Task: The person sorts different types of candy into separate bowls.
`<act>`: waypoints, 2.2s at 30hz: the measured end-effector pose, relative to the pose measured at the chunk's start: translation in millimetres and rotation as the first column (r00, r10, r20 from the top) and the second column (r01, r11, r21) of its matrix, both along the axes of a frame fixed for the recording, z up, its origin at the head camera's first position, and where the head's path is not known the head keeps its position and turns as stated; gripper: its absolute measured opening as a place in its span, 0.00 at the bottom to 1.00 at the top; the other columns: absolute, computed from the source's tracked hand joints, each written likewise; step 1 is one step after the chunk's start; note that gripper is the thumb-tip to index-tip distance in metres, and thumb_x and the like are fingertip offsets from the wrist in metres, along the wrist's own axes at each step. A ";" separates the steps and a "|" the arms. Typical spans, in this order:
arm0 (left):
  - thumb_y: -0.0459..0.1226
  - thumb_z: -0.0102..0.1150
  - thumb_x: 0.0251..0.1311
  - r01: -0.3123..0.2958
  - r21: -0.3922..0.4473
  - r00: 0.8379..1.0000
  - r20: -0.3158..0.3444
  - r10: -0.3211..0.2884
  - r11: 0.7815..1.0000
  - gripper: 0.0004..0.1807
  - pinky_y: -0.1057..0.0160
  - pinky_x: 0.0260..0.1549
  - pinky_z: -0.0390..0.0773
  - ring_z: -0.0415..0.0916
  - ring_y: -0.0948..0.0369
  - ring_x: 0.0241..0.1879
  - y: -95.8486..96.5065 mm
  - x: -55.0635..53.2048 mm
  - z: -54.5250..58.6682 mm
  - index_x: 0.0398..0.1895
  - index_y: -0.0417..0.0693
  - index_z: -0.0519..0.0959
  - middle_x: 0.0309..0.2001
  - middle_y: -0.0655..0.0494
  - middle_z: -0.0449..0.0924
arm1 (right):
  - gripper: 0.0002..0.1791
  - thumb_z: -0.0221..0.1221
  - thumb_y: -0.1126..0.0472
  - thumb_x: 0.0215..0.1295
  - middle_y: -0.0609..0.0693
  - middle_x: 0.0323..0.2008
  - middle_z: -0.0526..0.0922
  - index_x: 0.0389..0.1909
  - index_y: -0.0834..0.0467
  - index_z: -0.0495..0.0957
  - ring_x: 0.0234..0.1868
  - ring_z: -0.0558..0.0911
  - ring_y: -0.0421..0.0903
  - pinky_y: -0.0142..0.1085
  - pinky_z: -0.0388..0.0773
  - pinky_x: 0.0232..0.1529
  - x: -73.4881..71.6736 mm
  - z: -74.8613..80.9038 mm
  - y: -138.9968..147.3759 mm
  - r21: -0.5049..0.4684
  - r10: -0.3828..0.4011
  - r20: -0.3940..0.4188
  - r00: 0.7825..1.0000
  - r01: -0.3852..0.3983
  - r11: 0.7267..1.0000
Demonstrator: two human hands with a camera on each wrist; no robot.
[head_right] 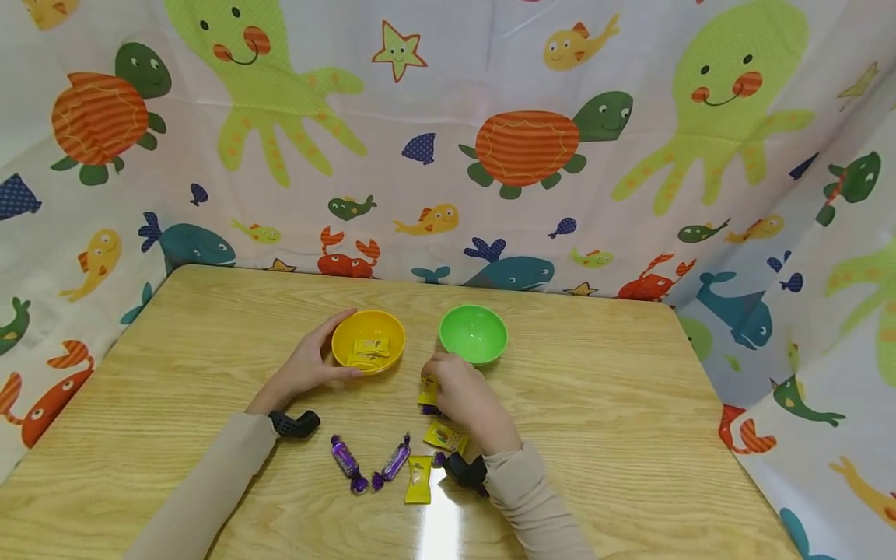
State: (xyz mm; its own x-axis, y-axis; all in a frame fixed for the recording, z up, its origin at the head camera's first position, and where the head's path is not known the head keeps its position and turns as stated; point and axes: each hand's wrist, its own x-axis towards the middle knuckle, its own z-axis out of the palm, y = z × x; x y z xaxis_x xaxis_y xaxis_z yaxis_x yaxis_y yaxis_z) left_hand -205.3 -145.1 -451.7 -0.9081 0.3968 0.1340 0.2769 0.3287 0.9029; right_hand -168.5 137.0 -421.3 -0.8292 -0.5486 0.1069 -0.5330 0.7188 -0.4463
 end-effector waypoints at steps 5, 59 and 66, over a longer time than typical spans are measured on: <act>0.36 0.77 0.49 -0.001 0.004 1.000 -0.008 0.001 1.000 0.54 0.44 0.73 0.49 0.51 0.46 0.75 -0.8 0.9 0.2 0.77 0.40 0.54 0.75 0.42 0.55 | 0.18 0.54 0.83 0.59 0.54 0.42 0.84 0.41 0.63 0.84 0.46 0.82 0.50 0.42 0.80 0.51 0.1 -9.3 -2.0 0.018 -0.003 0.011 1.000 0.002 1.000; 0.36 0.77 0.50 0.004 -0.001 1.000 -0.015 -0.004 1.000 0.54 0.46 0.73 0.50 0.52 0.48 0.74 1.0 1.3 -0.3 0.77 0.42 0.54 0.75 0.42 0.55 | 0.09 0.70 0.65 0.56 0.49 0.36 0.83 0.39 0.60 0.86 0.37 0.79 0.44 0.36 0.80 0.42 -20.0 40.3 -23.4 -0.110 0.021 -0.003 1.000 -0.021 0.994; 0.36 0.77 0.50 0.009 0.011 1.000 -0.014 -0.008 1.000 0.54 0.44 0.72 0.51 0.53 0.47 0.74 -0.7 0.0 -1.5 0.77 0.40 0.54 0.75 0.42 0.55 | 0.10 0.71 0.64 0.57 0.50 0.38 0.84 0.40 0.60 0.86 0.42 0.80 0.47 0.39 0.79 0.50 -43.8 26.0 -51.9 -0.096 -0.003 -0.074 0.997 -0.004 0.995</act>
State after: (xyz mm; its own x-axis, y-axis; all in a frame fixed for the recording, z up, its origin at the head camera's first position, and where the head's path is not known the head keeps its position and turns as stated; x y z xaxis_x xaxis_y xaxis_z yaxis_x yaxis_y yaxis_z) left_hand -205.3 -145.9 -453.1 -0.9027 0.4030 0.1508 0.2921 0.3166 0.9025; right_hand -212.3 85.1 -395.2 -0.8167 -0.5336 0.2196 -0.5676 0.6741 -0.4727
